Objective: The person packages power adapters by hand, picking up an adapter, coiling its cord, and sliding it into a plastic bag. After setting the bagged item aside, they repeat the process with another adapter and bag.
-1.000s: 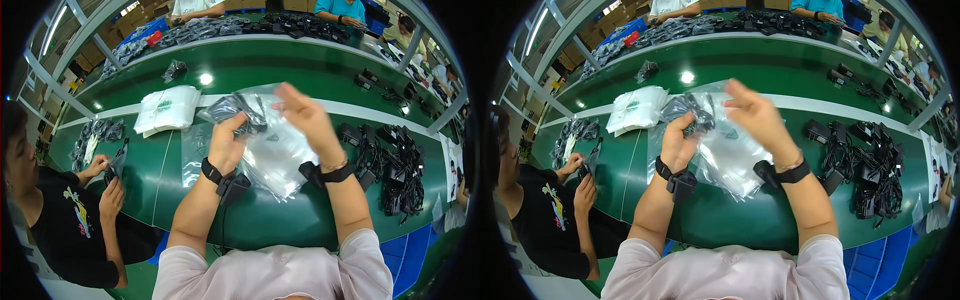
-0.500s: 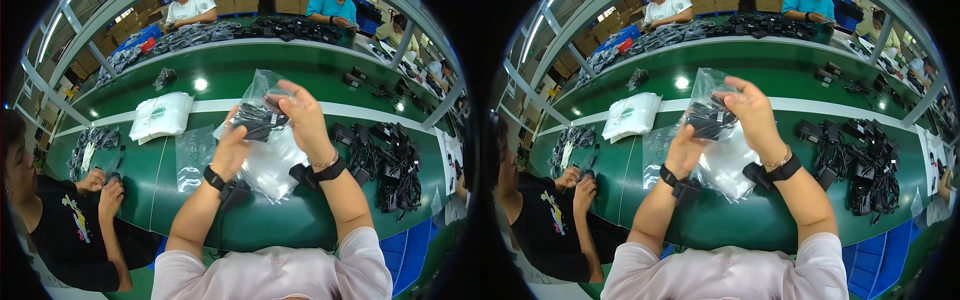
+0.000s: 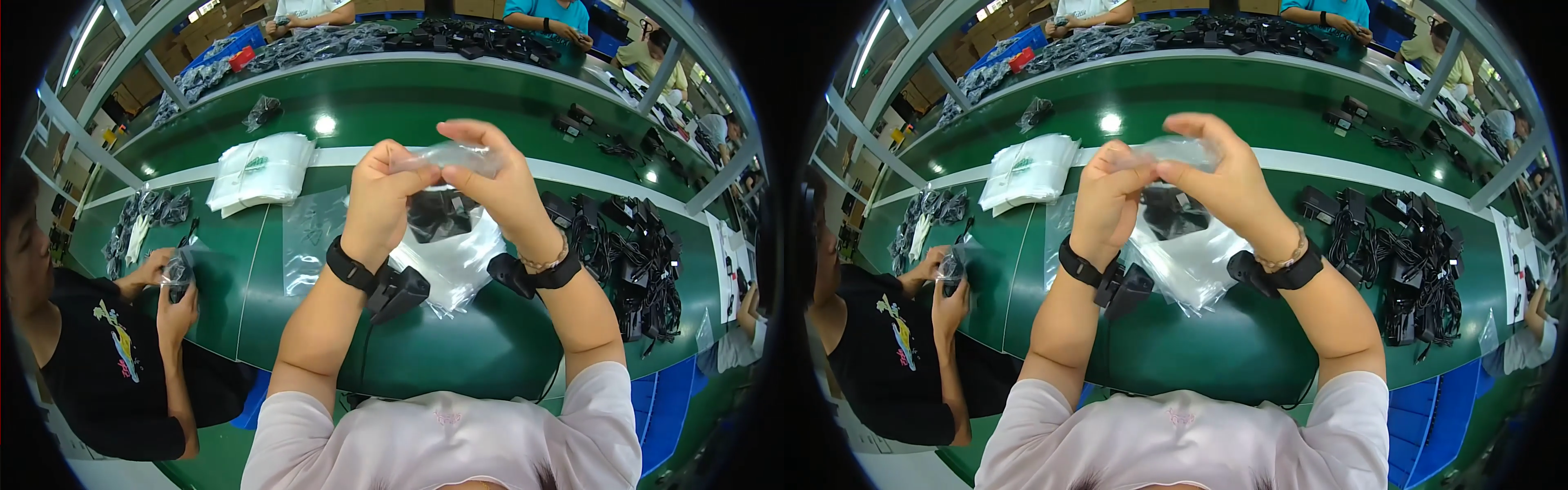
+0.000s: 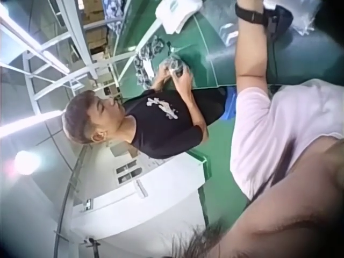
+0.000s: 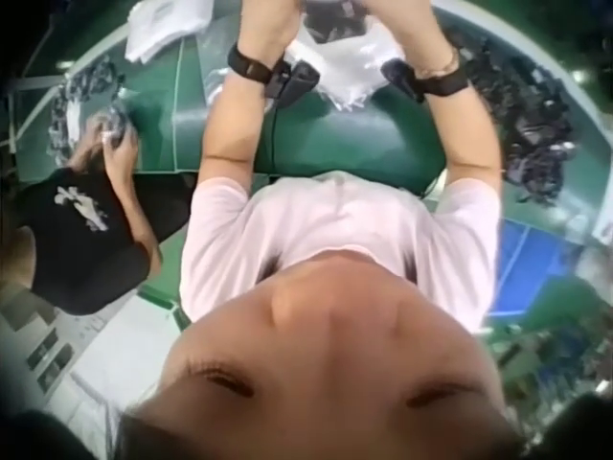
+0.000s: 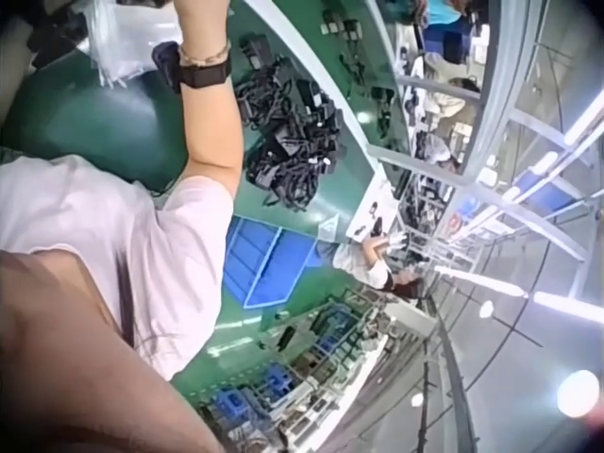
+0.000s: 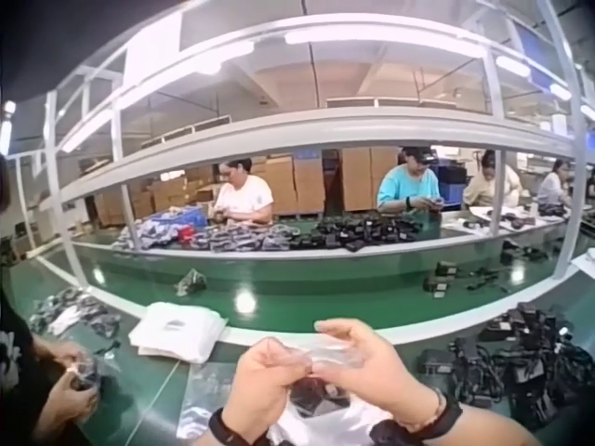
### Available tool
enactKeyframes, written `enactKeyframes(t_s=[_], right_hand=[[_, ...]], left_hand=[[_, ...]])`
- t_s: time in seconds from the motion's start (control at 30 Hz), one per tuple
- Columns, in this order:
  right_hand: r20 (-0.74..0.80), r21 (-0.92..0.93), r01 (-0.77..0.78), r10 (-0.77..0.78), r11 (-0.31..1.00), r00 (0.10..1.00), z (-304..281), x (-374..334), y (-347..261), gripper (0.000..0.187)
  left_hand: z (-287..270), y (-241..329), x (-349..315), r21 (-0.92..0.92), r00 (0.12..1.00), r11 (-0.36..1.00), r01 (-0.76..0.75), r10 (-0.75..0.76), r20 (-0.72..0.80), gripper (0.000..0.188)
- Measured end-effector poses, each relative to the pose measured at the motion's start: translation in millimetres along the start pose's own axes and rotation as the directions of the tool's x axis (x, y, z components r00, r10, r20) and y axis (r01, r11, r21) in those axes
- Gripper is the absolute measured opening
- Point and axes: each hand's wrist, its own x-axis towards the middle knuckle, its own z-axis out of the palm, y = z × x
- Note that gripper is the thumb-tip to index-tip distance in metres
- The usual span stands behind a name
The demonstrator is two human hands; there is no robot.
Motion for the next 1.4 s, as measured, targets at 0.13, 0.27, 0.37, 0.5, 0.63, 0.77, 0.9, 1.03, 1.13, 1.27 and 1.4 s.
enactKeyframes(t_s=[0.13,0.27,0.37,0.5,0.63,0.77,0.9,1.03,1.13,1.27,1.4], right_hand=[[0.243,0.177,-0.421,0.375,0.89,0.895,-7.8,-5.7,3.6,0.021],[0.18,0.179,-0.555,0.527,0.813,0.83,6.9,-16.9,-5.7,0.028],[0.323,0.42,-0.728,0.661,0.542,0.678,8.8,-21.5,-12.3,0.027],[0.133,0.326,-0.583,0.574,0.745,0.808,6.9,-30.9,0.7,0.026],[0.004,0.136,-0.436,0.44,0.889,0.898,8.9,-34.4,6.3,0.024],[0.057,0.141,-0.545,0.543,0.827,0.838,16.3,-29.1,4.9,0.024],[0.239,0.414,-0.688,0.659,0.596,0.714,7.3,-19.8,-4.1,0.028],[0.305,0.506,-0.73,0.696,0.46,0.65,5.5,-25.4,1.5,0.036],[0.352,0.339,-0.698,0.604,0.63,0.715,-0.8,-23.3,16.4,0.037],[0.325,0.618,-0.632,0.579,0.468,0.747,1.8,-30.0,7.7,0.037],[0.251,0.683,-0.555,0.561,0.475,0.789,10.7,-35.5,5.1,0.033]], left_hand=[[21.1,6.6,-6.0,0.099,0.981,0.982,-0.161,0.17,-0.09,0.021],[32.2,-3.7,-10.4,0.324,0.854,0.847,-0.421,0.491,-0.175,0.021],[30.9,-10.6,-12.6,0.275,0.876,0.87,-0.41,0.459,-0.149,0.017],[22.7,0.7,-4.9,0.727,0.873,0.595,-0.344,0.487,0.016,0.016],[15.7,-8.1,-14.4,0.461,0.986,0.885,-0.061,0.127,-0.112,0.023],[2.6,-17.5,-18.1,0.491,0.952,0.868,-0.068,0.204,-0.229,0.026],[9.3,-20.1,-27.5,0.595,0.898,0.785,-0.173,0.374,-0.232,0.022],[10.0,-28.5,-27.8,0.594,0.865,0.744,-0.306,0.477,-0.152,0.019],[15.2,-30.3,-35.1,0.622,0.883,0.732,-0.278,0.45,-0.135,0.017],[14.1,-24.2,-32.8,0.57,0.884,0.788,-0.233,0.416,-0.213,0.014],[11.2,-32.2,-33.5,0.589,0.865,0.754,-0.29,0.47,-0.175,0.013]])
